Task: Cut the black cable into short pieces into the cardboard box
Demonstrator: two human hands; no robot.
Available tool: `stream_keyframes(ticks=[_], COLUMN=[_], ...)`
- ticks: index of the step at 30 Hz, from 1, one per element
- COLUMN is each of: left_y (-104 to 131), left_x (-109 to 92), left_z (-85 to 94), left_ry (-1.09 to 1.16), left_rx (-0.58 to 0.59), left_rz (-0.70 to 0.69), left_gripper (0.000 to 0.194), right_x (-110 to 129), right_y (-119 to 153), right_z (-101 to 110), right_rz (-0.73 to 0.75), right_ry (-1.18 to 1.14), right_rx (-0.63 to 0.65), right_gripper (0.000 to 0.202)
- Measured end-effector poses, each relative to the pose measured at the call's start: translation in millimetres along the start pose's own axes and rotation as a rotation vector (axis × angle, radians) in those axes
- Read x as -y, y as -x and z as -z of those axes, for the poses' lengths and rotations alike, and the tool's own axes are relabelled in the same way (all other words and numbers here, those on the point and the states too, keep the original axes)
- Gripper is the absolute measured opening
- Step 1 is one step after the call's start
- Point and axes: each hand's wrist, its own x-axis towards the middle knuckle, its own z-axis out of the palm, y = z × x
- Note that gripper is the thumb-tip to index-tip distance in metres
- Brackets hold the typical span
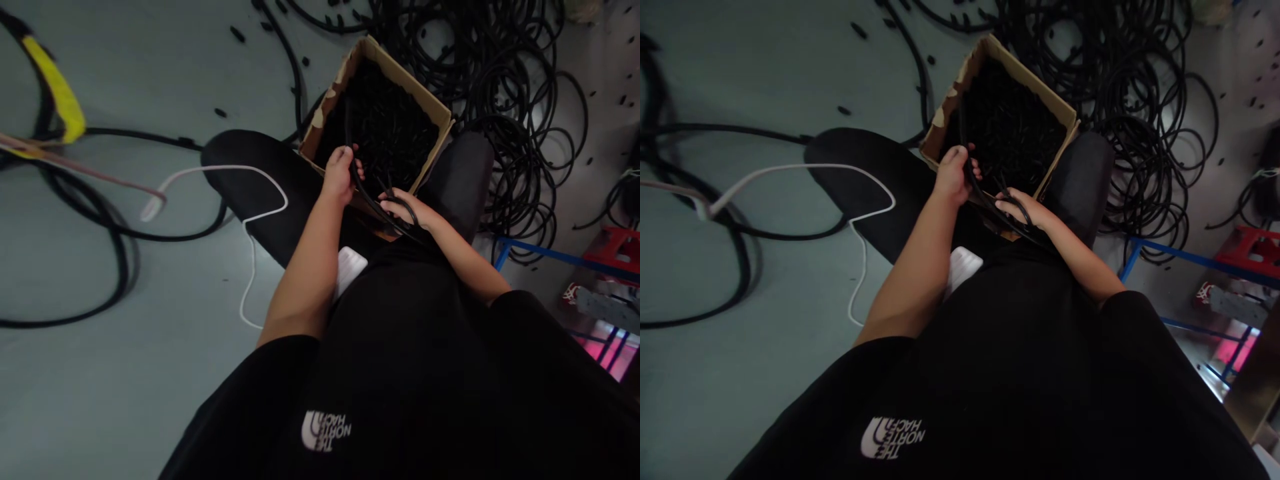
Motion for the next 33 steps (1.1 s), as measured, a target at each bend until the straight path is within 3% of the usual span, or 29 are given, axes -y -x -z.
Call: stream_keyframes(ticks=[6,8,10,13,17,23,29,33], left_y=[-1,6,13,20,18,12,14,10], left_x=[2,8,14,23,32,34,25,18], left_z=[4.0,1.6,0.2,2.1,7.5,7.1,6.0,8.6], left_ry=[-0.095,-0.164,-0.243,-0.326,-0.313,-0.305,-0.068,0.049], left_rx=[0.064,0.188,0.389,0.676,0.819,0.776,0.664,0.554], left_rz=[-0.002,0.049,0.088,0.106,0.150,0.067,0.042,0.015], left_gripper=[0.042,0.040,0.037,0.050,0.059,0.057,0.085,0.079], right_x=[1,-2,-7,-14,-20,-22,1,22], right_y=[14,19,20,12,-1,-4,3,11], right_z=[30,34,32,22,8,11,23,36], right_rz=[0.021,0.026,0.005,-0.050,-0.101,-0.041,-0.044,0.009], right_ry=[0.044,-0.070,-0.234,-0.400,-0.434,-0.530,-0.854,-0.981], right_rx=[-0.117,-0.118,-0.126,-0.147,-0.175,-0.165,-0.053,-0.151], right_gripper=[0.036,0.041,0.044,0.043,0.048,0.060,0.027,0.036])
